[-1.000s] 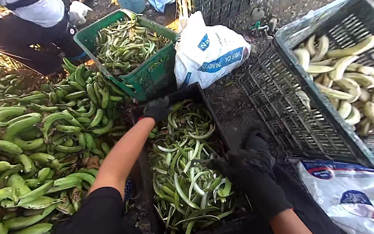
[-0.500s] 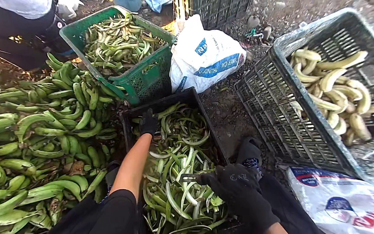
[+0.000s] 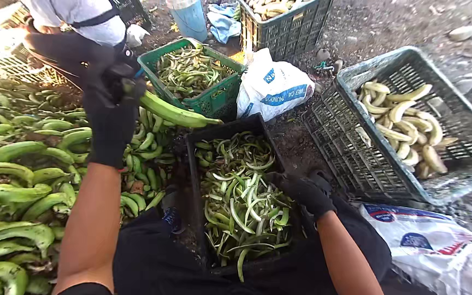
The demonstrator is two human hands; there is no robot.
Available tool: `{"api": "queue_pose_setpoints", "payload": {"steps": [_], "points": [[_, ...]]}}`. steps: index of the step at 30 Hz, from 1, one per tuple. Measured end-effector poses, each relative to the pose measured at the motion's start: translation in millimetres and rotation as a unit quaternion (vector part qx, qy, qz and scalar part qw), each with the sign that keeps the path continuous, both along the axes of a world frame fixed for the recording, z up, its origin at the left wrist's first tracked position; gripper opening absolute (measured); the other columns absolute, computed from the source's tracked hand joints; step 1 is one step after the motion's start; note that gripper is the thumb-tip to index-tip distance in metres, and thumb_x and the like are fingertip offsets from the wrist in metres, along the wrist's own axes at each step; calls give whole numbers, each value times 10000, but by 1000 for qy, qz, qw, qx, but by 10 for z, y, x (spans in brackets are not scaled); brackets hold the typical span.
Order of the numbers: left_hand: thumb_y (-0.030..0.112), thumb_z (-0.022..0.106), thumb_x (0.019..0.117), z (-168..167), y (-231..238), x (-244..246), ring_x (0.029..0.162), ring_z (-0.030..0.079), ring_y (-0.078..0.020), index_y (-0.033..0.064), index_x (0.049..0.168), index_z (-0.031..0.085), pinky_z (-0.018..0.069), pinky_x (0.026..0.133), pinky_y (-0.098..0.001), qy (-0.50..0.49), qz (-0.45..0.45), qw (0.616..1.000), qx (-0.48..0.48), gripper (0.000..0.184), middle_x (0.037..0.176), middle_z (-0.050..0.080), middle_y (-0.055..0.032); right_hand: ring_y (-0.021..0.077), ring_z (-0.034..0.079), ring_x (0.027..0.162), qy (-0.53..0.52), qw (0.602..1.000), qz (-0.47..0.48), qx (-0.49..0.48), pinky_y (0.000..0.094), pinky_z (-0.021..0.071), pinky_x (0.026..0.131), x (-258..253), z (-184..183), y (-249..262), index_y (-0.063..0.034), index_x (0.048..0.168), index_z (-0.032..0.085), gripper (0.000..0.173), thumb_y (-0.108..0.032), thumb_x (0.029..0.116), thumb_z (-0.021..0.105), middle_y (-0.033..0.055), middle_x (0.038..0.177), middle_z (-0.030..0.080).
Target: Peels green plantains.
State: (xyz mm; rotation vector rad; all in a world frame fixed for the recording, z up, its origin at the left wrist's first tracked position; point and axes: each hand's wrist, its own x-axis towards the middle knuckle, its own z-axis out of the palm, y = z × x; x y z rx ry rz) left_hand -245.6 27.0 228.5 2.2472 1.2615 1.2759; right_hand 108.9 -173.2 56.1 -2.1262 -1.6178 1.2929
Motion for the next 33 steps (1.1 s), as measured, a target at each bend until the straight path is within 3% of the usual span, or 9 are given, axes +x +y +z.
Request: {"api": "queue_pose_setpoints", "payload": {"steps": [2, 4, 6, 10, 15, 20, 23, 28, 33], "points": [[220, 654, 975, -80, -174, 29, 1091, 626, -97, 10, 1480, 347, 550, 946, -279, -199, -64, 975, -71, 627, 1270, 605, -55, 252, 654, 1143, 85, 995, -23, 51, 545, 505, 1002, -165, -136, -85, -167, 1396, 589, 674, -647, 924, 612, 109, 1235, 691], [309, 480, 1071, -488, -425, 104, 972, 682, -170, 162, 1300, 476, 606, 834, -375, -387, -109, 860, -314, 272, 1082, 668, -26, 295, 649, 1142, 68, 996, -3, 62, 576, 520, 961, -512, -273, -271, -236, 1501, 473, 885, -608, 771, 808, 121, 1319, 649], [412, 477, 1064, -840, -652, 127, 981, 692, -226, 178, 1296, 508, 608, 833, -451, -427, -79, 778, -454, 332, 1068, 679, -52, 396, 624, 1198, -22, 994, 85, 59, 621, 513, 972, -892, -500, -577, -256, 1604, 352, 982, -569, 785, 794, 203, 1401, 593], [430, 589, 1014, -1089, -1002, -122, 966, 698, -210, 190, 1397, 515, 615, 789, -411, -378, 3, 794, -476, 458, 1150, 682, -61, 571, 545, 1194, -125, 949, 284, -54, 735, 446, 926, -1382, -893, -980, -378, 1627, 245, 815, -232, 951, 675, 350, 1376, 520], [421, 421, 1080, -1098, -1057, -509, 943, 700, -202, 215, 1350, 487, 619, 772, -411, -496, 17, 756, -427, 347, 1077, 677, -28, 555, 540, 1227, -140, 956, 245, -77, 724, 412, 992, -1485, -1182, -695, -484, 1594, 265, 649, -262, 1044, 529, 344, 1389, 534], [365, 388, 1094, -1152, -1177, -622, 982, 709, -238, 158, 1411, 475, 621, 814, -462, -498, 43, 754, -425, 388, 1119, 688, -64, 552, 535, 1243, -166, 970, 171, -53, 714, 430, 979, -1546, -1266, -122, -456, 1619, 204, 833, -331, 942, 671, 341, 1434, 503], [323, 395, 1093, -1083, -1210, -577, 946, 721, -199, 149, 1384, 503, 631, 803, -390, -481, 52, 757, -438, 356, 1066, 707, -45, 537, 533, 1249, -174, 973, 140, -60, 721, 426, 972, -1508, -1306, 363, -444, 1620, 218, 882, -418, 887, 708, 324, 1450, 493], [285, 452, 1079, -1312, -1203, -798, 1046, 682, -238, 103, 1469, 455, 593, 911, -447, -493, 8, 756, -430, 430, 1200, 656, -100, 520, 538, 1252, -204, 972, 100, -50, 730, 440, 944, -1248, -1545, 1185, -259, 1508, 507, 669, -366, 881, 716, 300, 1419, 535], [267, 372, 1101, -1091, -1207, -630, 1107, 681, -198, 82, 1439, 469, 575, 971, -411, -473, 39, 760, -443, 397, 1217, 682, -52, 508, 571, 1202, -205, 978, 31, -23, 725, 484, 888, -872, -1673, 1796, -278, 1493, 512, 834, -400, 746, 863, 281, 1392, 555]]}}
